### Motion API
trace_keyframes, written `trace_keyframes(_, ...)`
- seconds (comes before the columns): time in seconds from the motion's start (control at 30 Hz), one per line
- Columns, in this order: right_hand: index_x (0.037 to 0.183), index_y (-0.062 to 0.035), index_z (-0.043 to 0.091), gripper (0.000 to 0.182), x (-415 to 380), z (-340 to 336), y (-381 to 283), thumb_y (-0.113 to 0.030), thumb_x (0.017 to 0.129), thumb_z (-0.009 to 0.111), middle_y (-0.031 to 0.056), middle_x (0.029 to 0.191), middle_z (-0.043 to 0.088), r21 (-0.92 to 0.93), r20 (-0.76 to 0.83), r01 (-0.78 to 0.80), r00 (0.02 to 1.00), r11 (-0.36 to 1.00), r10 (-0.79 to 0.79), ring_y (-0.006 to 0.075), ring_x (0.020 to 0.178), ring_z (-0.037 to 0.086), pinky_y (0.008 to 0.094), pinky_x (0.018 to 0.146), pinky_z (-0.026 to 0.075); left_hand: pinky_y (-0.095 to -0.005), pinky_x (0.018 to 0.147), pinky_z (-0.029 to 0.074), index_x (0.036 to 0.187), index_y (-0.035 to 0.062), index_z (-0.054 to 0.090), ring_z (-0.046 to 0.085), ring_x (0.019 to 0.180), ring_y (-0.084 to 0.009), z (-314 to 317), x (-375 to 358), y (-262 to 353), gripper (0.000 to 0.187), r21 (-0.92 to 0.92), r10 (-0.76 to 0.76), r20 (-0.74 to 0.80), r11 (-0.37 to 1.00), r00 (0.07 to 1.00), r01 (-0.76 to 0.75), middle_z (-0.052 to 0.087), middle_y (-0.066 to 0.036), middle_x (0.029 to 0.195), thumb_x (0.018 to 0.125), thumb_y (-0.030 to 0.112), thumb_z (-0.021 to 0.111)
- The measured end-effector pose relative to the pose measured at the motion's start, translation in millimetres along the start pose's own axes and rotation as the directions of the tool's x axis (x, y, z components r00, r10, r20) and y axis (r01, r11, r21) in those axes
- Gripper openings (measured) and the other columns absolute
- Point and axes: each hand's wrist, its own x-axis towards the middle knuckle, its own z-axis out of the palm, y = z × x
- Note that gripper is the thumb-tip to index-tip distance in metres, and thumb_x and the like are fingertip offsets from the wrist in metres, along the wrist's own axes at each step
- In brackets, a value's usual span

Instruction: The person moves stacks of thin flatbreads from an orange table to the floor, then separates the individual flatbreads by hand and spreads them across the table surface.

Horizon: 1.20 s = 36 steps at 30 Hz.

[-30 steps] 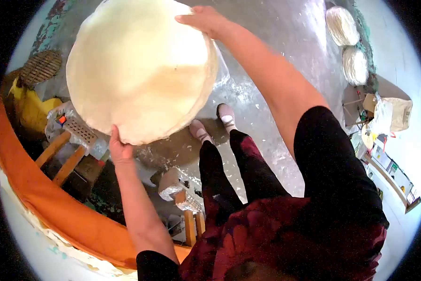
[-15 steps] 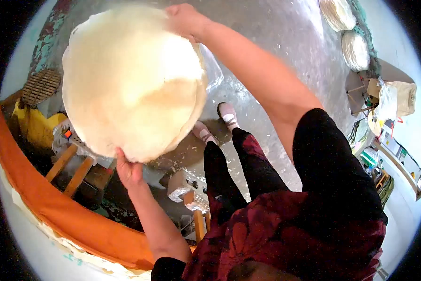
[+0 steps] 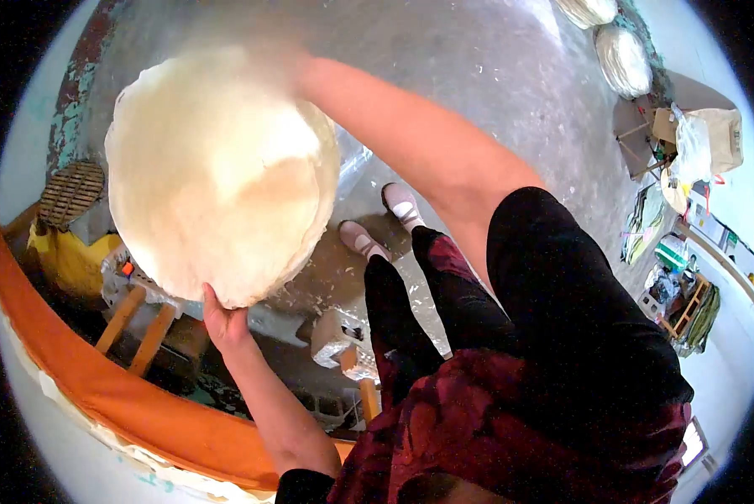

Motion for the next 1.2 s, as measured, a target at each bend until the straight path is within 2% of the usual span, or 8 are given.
trace_keyframes(0.3,0.104,0.0014,0.056,0.056,-20,-24,18,-0.040,0.068,0.065,0.0235,0.110,0.052,0.259,0.265,-0.203,0.955,0.944,0.133,0.0337,0.102,0.051,0.0378,0.086,0.041,-0.0464,0.094,0.035,0.121,0.0050,0.042,0.045,0.111,-0.0271,-44,46,-24,0.042,0.071,-0.070,0.071,0.995,0.995,0.065,0.046,-0.009,0.123,0.086,0.026,0.050)
trace_keyframes(0.43,0.113,-0.0043,0.049,0.050,-33,-35,-18,-0.032,0.073,0.059,0.0206,0.114,0.049,-0.049,0.096,-0.250,0.962,0.967,0.254,0.0321,0.109,0.045,0.0383,0.090,0.036,-0.0456,0.092,0.038,0.119,0.0053,0.044,0.047,0.108,-0.0269,-43,45,-20,0.042,0.076,-0.059,0.108,0.996,0.992,0.051,0.049,-0.010,0.119,0.083,0.026,0.054)
trace_keyframes(0.5,0.120,-0.0066,0.041,0.056,-58,-47,-57,-0.027,0.072,0.060,0.0186,0.123,0.040,-0.506,-0.101,-0.149,0.988,0.849,0.114,0.0333,0.117,0.036,0.0466,0.092,0.031,-0.0403,0.088,0.040,0.117,0.0057,0.045,0.048,0.106,-0.0264,-34,32,-13,0.043,0.141,-0.041,0.096,0.990,0.995,0.027,0.049,-0.009,0.119,0.080,0.024,0.058)
trace_keyframes(0.6,0.125,-0.0101,0.036,0.060,-95,-38,-79,-0.025,0.072,0.061,0.0183,0.129,0.032,-0.598,-0.160,0.179,0.929,0.782,-0.335,0.0348,0.121,0.027,0.0519,0.093,0.026,-0.0360,0.091,0.035,0.117,0.0053,0.045,0.046,0.108,-0.0260,-13,11,13,0.043,0.335,0.276,-0.405,0.932,0.872,-0.139,0.048,-0.009,0.120,0.080,0.022,0.058)
trace_keyframes(0.7,0.125,-0.0104,0.036,0.062,-124,-18,-83,-0.030,0.072,0.061,0.0191,0.130,0.030,-0.577,-0.071,0.252,0.932,0.777,-0.356,0.0364,0.122,0.025,0.0525,0.095,0.023,-0.0385,0.099,0.022,0.123,0.0048,0.042,0.029,0.122,-0.0279,27,-3,42,0.047,0.712,0.761,0.120,0.381,0.637,-0.590,0.033,-0.014,0.132,0.082,0.026,0.055)
trace_keyframes(0.83,0.126,-0.0098,0.036,0.066,-120,4,-46,-0.039,0.072,0.059,0.0202,0.135,0.023,-0.586,-0.011,0.234,0.955,0.776,-0.297,0.0377,0.125,0.019,0.0546,0.097,0.015,-0.0460,0.101,0.017,0.129,0.0132,0.037,0.015,0.128,-0.0339,83,37,87,0.053,0.698,0.631,0.709,-0.559,0.317,-0.448,0.024,-0.018,0.137,0.080,0.026,0.054)
trace_keyframes(1.0,0.127,-0.0099,0.036,0.070,-110,12,-29,-0.044,0.070,0.059,0.0204,0.135,0.024,-0.625,-0.009,0.254,0.943,0.738,-0.333,0.0370,0.126,0.018,0.0540,0.097,0.016,-0.0529,0.099,0.013,0.132,0.0192,0.031,0.016,0.128,-0.0344,91,120,70,0.056,0.731,0.571,0.643,-0.656,0.510,-0.188,0.020,-0.015,0.139,0.083,0.043,0.043)
trace_keyframes(1.2,0.129,-0.0102,0.032,0.073,-108,19,-27,-0.046,0.071,0.057,0.0207,0.136,0.021,-0.622,-0.006,0.252,0.945,0.742,-0.327,0.0381,0.126,0.017,0.0539,0.097,0.016,-0.0542,0.099,0.012,0.133,0.0193,0.029,0.015,0.128,-0.0339,83,137,65,0.058,0.744,0.609,0.664,-0.596,0.434,-0.302,0.019,-0.014,0.140,0.083,0.045,0.041)
